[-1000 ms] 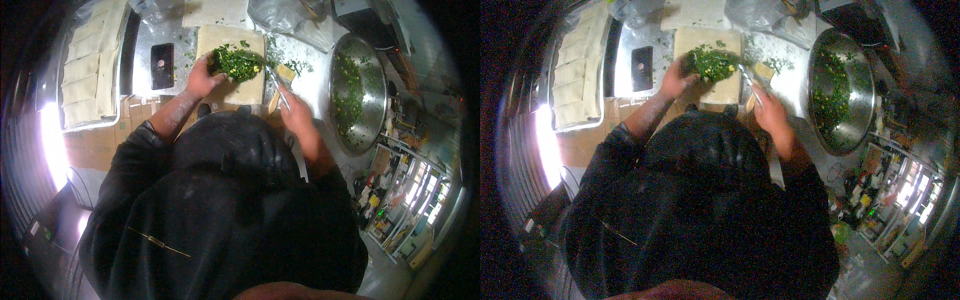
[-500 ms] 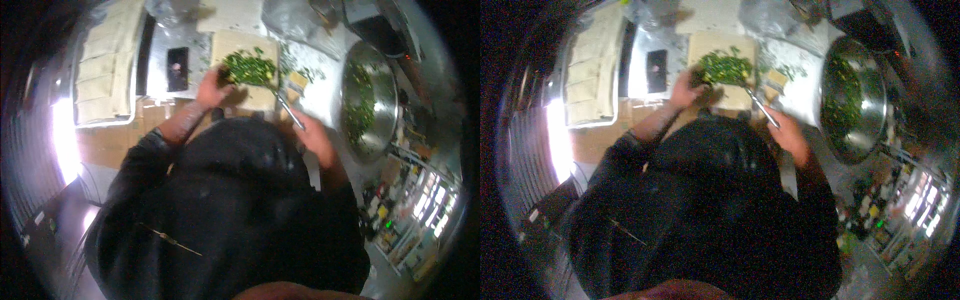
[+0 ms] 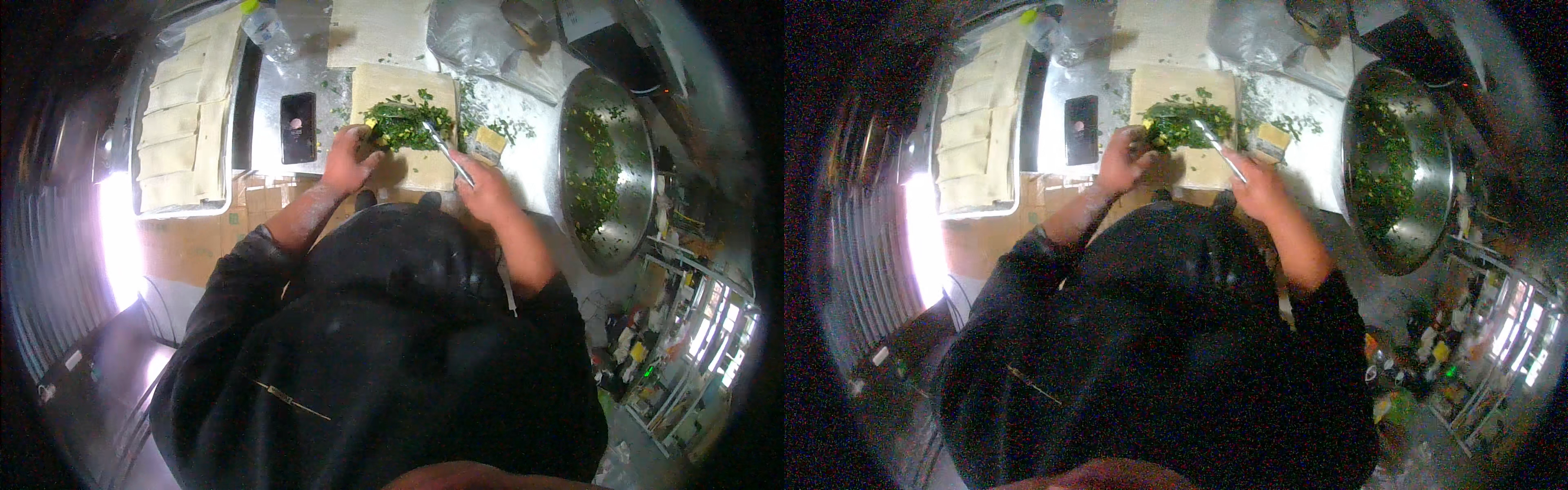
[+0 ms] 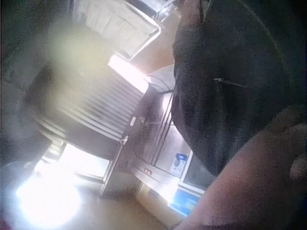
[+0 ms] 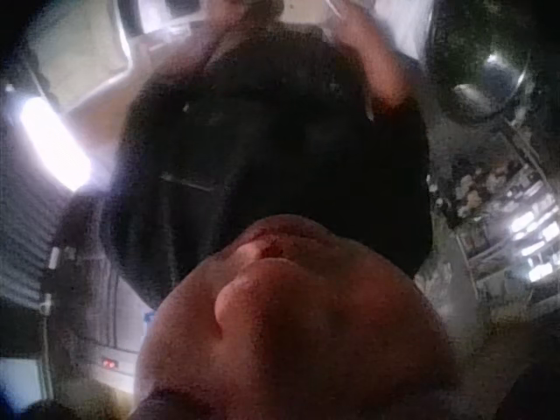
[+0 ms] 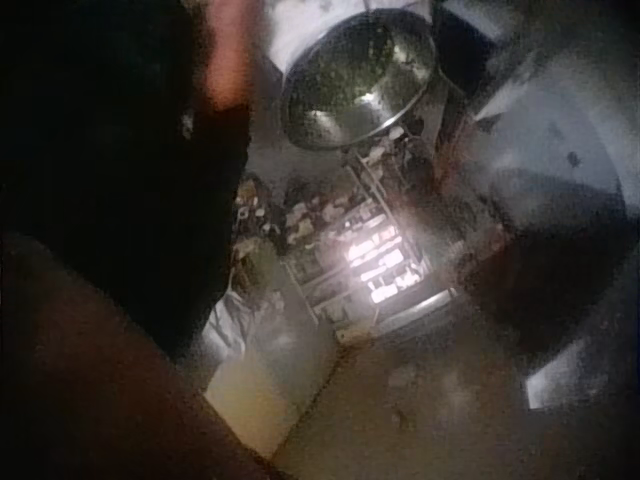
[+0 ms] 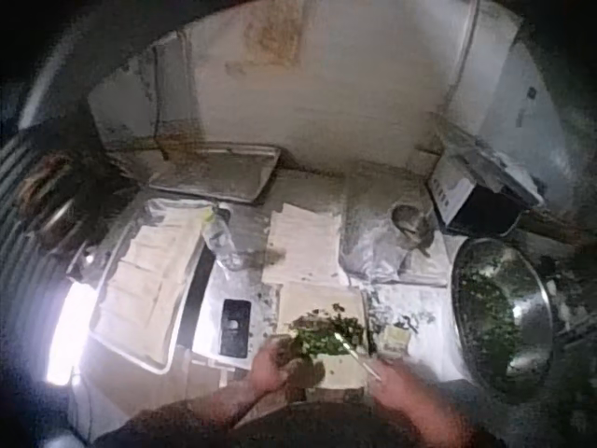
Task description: The person scoops chopped green vegetables from a metal bowl onto rectangular dough sheets, folds the sheets over the filling, and places the finished wraps onto a tray. The process repeats multiple times.
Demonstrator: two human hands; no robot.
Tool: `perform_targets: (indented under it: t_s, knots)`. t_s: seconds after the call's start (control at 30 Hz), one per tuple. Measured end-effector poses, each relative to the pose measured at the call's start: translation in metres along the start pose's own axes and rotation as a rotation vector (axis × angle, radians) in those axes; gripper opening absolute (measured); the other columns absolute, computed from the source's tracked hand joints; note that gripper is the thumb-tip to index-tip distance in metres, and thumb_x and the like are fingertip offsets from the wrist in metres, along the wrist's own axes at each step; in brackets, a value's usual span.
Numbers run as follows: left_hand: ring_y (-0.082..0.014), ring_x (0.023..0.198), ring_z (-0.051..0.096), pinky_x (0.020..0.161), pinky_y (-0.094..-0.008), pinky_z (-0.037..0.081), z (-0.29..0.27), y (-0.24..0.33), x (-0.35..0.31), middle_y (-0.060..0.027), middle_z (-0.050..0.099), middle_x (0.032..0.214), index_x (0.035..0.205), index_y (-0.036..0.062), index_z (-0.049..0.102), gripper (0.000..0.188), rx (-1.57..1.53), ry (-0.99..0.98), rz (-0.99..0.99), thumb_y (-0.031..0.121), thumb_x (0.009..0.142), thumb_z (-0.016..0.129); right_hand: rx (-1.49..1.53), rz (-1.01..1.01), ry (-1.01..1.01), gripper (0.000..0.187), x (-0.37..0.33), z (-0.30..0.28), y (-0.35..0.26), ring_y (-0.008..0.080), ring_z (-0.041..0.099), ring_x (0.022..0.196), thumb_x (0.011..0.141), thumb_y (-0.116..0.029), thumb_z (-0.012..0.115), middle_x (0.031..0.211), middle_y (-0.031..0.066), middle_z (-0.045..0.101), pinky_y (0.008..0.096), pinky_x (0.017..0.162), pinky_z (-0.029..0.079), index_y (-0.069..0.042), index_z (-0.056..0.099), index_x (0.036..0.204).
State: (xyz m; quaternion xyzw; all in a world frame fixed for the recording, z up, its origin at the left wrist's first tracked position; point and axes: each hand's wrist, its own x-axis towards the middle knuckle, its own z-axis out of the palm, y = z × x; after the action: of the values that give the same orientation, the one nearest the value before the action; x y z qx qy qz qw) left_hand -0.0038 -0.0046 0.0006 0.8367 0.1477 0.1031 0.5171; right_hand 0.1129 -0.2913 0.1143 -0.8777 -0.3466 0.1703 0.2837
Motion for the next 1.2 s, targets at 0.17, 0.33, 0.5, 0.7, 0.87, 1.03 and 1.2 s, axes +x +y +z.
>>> perform_targets:
  t_s: [0.17,0.33,0.5,0.7,0.87,1.03,1.2]
  knots:
    - [-0.0397,0.106,0.062,0.091,-0.0451,0.053,-0.006,0.009,-0.008,-0.0161,0.064,0.11,0.117,0.0071,0.062,0.042,0.118,-0.228,0.035,0.023,0.083,0.079,0.044,0.196,0.017,0.053,-0.021,-0.002,0.007,0.028,0.07,0.105,0.093,-0.01,0.065,0.124,0.0195,0.069,0.0363,0.093,0.053,-0.012,0.056,0.145]
    - [-0.0408,0.106,0.063,0.09,-0.0479,0.054,-0.003,0.008,-0.013,-0.0152,0.064,0.107,0.117,0.0094,0.063,0.04,0.238,-0.399,0.209,0.022,0.082,0.077,0.185,0.236,0.118,0.051,-0.035,-0.009,0.01,0.0169,0.066,0.096,0.095,-0.01,0.065,0.118,0.01,0.071,0.0311,0.09,0.052,-0.007,0.055,0.145]
    - [-0.041,0.112,0.06,0.092,-0.0477,0.053,-0.002,0.009,-0.013,-0.0158,0.061,0.117,0.121,0.0117,0.063,0.049,0.405,-0.434,0.282,0.019,0.075,0.078,0.543,0.409,0.265,0.056,-0.068,-0.043,0.012,0.0059,0.052,0.064,0.096,-0.005,0.064,0.095,0.0024,0.067,0.0231,0.057,0.045,-0.004,0.049,0.149]
    - [-0.04,0.109,0.061,0.087,-0.0474,0.054,0.005,0.016,-0.006,-0.0139,0.062,0.118,0.115,0.014,0.064,0.038,0.405,-0.45,0.272,0.019,0.079,0.075,0.509,0.547,0.65,0.058,-0.147,-0.111,0.061,0.0095,0.054,0.06,0.094,-0.009,0.064,0.098,0.0075,0.069,0.028,0.054,0.046,-0.007,0.046,0.15]
    - [-0.0391,0.1,0.064,0.08,-0.0478,0.055,0.008,0.024,-0.005,-0.0119,0.065,0.11,0.109,0.0152,0.066,0.024,0.462,-0.361,0.291,0.021,0.086,0.072,-0.284,0.656,0.554,0.054,-0.208,-0.13,0.124,0.0319,0.067,0.106,0.092,-0.011,0.063,0.122,0.0189,0.068,0.0415,0.091,0.053,-0.008,0.051,0.145]
    - [-0.0375,0.094,0.065,0.076,-0.0464,0.055,0.011,0.034,0.002,-0.0125,0.065,0.106,0.105,0.0138,0.065,0.015,0.44,-0.437,0.379,0.017,0.091,0.067,-0.177,0.636,0.582,0.051,-0.238,-0.14,0.157,0.04,0.062,0.122,0.09,-0.01,0.063,0.131,0.0221,0.064,0.0452,0.104,0.048,-0.01,0.056,0.141]
    - [-0.0348,0.097,0.066,0.079,-0.0447,0.056,0.015,0.034,0.003,-0.0126,0.068,0.106,0.11,0.0149,0.068,0.019,0.543,-0.46,0.39,0.013,0.092,0.063,-0.256,0.872,0.218,0.042,-0.227,-0.165,0.18,0.0414,0.063,0.115,0.09,-0.016,0.066,0.123,0.0236,0.067,0.0468,0.099,0.051,-0.007,0.063,0.131]
